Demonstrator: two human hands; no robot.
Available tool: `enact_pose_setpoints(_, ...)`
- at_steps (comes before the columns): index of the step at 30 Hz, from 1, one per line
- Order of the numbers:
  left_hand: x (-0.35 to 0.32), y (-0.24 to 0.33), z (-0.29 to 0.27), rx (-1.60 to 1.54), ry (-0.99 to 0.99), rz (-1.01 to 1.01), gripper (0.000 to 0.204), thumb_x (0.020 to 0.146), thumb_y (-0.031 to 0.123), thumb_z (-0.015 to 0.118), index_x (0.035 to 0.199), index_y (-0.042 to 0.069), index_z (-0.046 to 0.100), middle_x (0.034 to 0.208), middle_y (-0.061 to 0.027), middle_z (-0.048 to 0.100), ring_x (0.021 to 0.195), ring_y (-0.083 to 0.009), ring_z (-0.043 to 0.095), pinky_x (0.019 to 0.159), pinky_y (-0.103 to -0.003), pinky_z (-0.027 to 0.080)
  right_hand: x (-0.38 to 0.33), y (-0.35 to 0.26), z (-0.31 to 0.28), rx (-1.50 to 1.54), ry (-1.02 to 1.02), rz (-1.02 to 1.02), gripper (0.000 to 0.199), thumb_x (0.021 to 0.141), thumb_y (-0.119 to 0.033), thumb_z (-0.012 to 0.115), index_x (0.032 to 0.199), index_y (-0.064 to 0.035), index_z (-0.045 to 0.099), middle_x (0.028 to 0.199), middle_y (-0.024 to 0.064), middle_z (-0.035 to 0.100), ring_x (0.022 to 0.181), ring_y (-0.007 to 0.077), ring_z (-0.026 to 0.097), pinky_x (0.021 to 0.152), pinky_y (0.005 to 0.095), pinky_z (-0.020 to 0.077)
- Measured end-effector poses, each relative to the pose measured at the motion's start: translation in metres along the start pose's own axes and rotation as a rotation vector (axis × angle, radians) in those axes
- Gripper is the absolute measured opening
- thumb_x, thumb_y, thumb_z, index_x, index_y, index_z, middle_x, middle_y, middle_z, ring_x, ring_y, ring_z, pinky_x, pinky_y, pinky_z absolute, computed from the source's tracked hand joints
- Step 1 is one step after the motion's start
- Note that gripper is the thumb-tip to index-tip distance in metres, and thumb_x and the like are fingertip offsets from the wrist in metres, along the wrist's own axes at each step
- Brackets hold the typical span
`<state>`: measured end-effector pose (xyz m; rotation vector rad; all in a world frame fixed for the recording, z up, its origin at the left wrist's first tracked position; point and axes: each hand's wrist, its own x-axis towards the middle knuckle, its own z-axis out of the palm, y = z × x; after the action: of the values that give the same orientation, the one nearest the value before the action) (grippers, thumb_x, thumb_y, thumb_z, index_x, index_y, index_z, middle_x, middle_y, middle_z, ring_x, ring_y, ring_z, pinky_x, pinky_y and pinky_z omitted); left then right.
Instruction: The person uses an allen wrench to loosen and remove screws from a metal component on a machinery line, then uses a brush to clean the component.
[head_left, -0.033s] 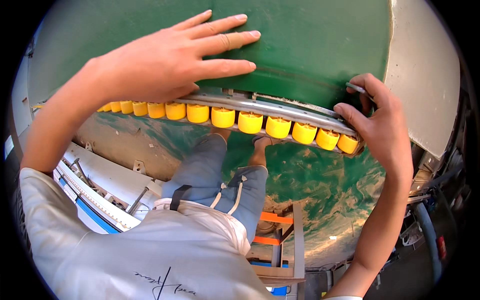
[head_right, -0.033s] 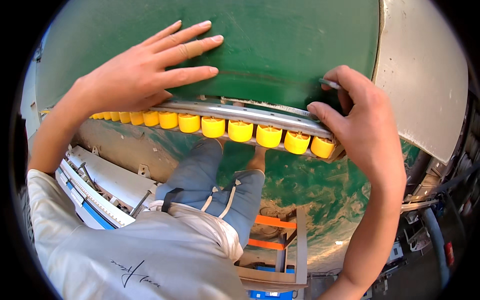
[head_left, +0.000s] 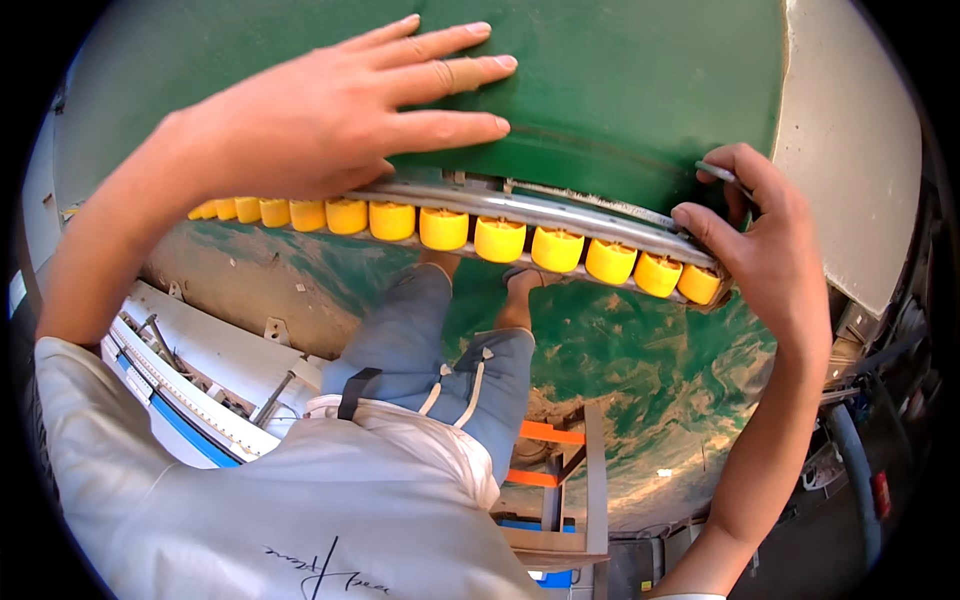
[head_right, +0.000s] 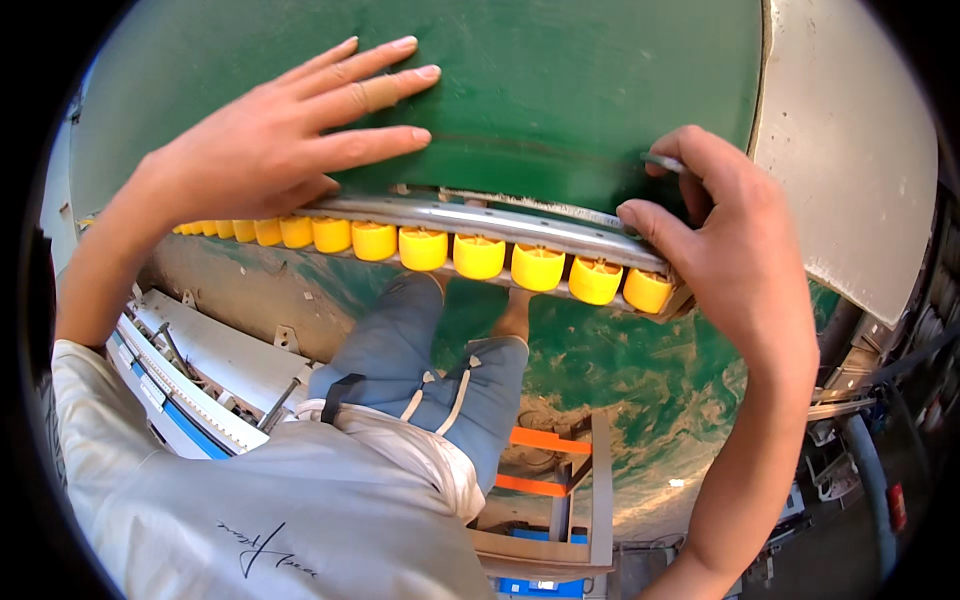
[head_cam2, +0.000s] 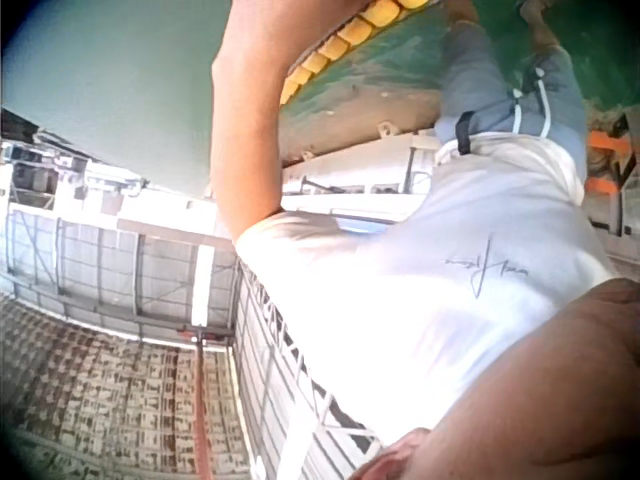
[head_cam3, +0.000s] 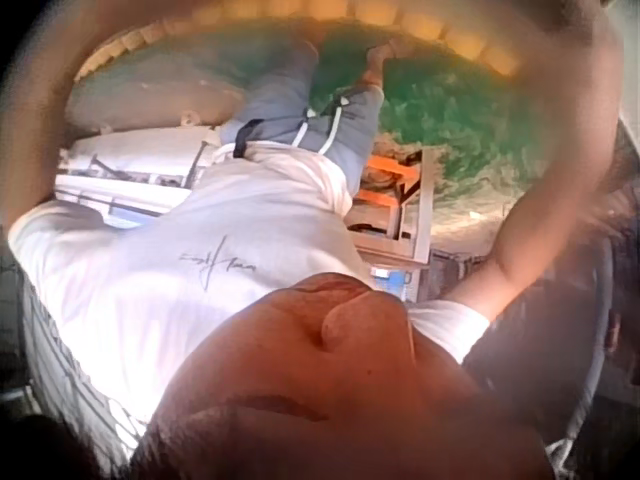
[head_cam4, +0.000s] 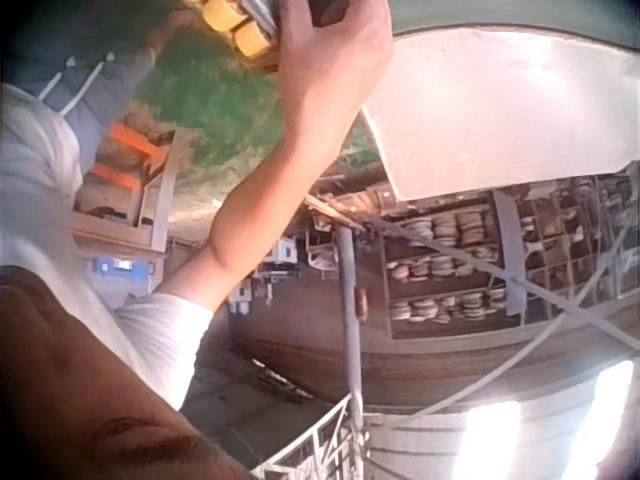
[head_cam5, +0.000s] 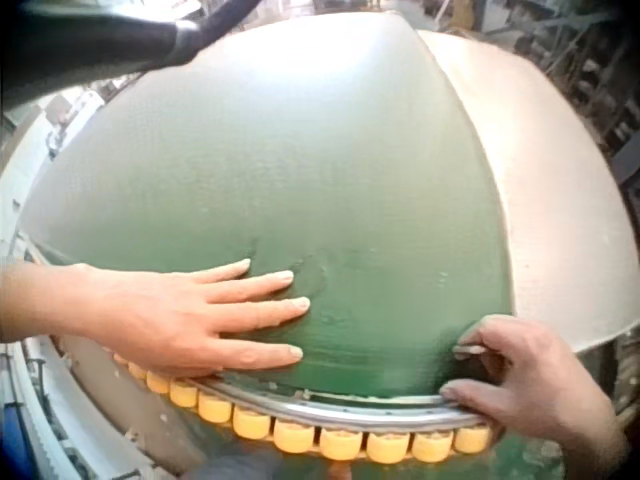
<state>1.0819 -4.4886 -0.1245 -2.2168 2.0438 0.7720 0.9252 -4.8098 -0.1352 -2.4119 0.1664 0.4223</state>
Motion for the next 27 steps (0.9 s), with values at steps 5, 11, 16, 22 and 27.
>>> enact_pose_setpoints(5, -0.025, -0.013, 0.01, 0.128, 0.083, 0.095, 0.082, 0.071, -0.005, 0.075, 0.146, 0.014, 0.05, 0.158, -0.0147, 0.045, 0.147, -0.0339, 0.043, 0.114, -0.046, 0.046, 0.004, 0.0, 0.007, 0.013, -0.009, 0.002, 0.032, 0.079, -0.013, 0.084, 0.1, -0.0009, 0.062, 0.071, 0.004, 0.037, 0.065, 0.0148, 0.036, 0.057, 0.0318, 0.035)
enact_pose_setpoints(11, -0.06, -0.007, 0.035, 0.162, 0.436, 0.002, 0.044, 0.084, -0.005, 0.07, 0.127, -0.001, 0.064, 0.129, -0.0176, 0.07, 0.121, -0.0339, 0.068, 0.099, -0.04, 0.057, 0.009, -0.005, 0.012, -0.136, 0.062, -0.217, 0.044, 0.074, -0.01, 0.086, 0.108, -0.0005, 0.061, 0.084, 0.0028, 0.048, 0.078, 0.0147, 0.042, 0.07, 0.0283, 0.0406)
enact_pose_setpoints(16, -0.063, 0.009, 0.055, -0.038, 0.748, -0.181, 0.028, 0.09, -0.012, 0.067, 0.117, -0.005, 0.067, 0.114, -0.0198, 0.075, 0.107, -0.0312, 0.074, 0.094, -0.037, 0.058, 0.023, -0.024, 0.008, -0.379, 0.041, -0.372, 0.054, 0.068, -0.008, 0.088, 0.115, -0.0014, 0.062, 0.096, 0.009, 0.058, 0.084, 0.0238, 0.052, 0.079, 0.0338, 0.0488)
enact_pose_setpoints(22, -0.067, 0.014, 0.069, -0.129, 0.94, -0.247, 0.022, 0.085, -0.013, 0.073, 0.104, -0.003, 0.067, 0.103, -0.0157, 0.076, 0.093, -0.0251, 0.075, 0.085, -0.032, 0.059, 0.034, -0.049, 0.008, -0.589, -0.05, -0.499, 0.051, 0.067, -0.01, 0.088, 0.11, -0.0054, 0.061, 0.103, 0.0107, 0.063, 0.092, 0.0329, 0.063, 0.08, 0.0408, 0.0528)
enact_pose_setpoints(27, -0.064, 0.022, 0.07, -0.109, 1.007, -0.272, 0.022, 0.081, -0.012, 0.077, 0.097, -0.002, 0.067, 0.096, -0.0146, 0.075, 0.09, -0.0263, 0.075, 0.082, -0.032, 0.06, 0.009, -0.032, 0.018, -0.5, 0.041, -0.507, 0.045, 0.07, -0.007, 0.085, 0.109, -0.0065, 0.062, 0.107, 0.0086, 0.066, 0.09, 0.0297, 0.068, 0.074, 0.0374, 0.0558)
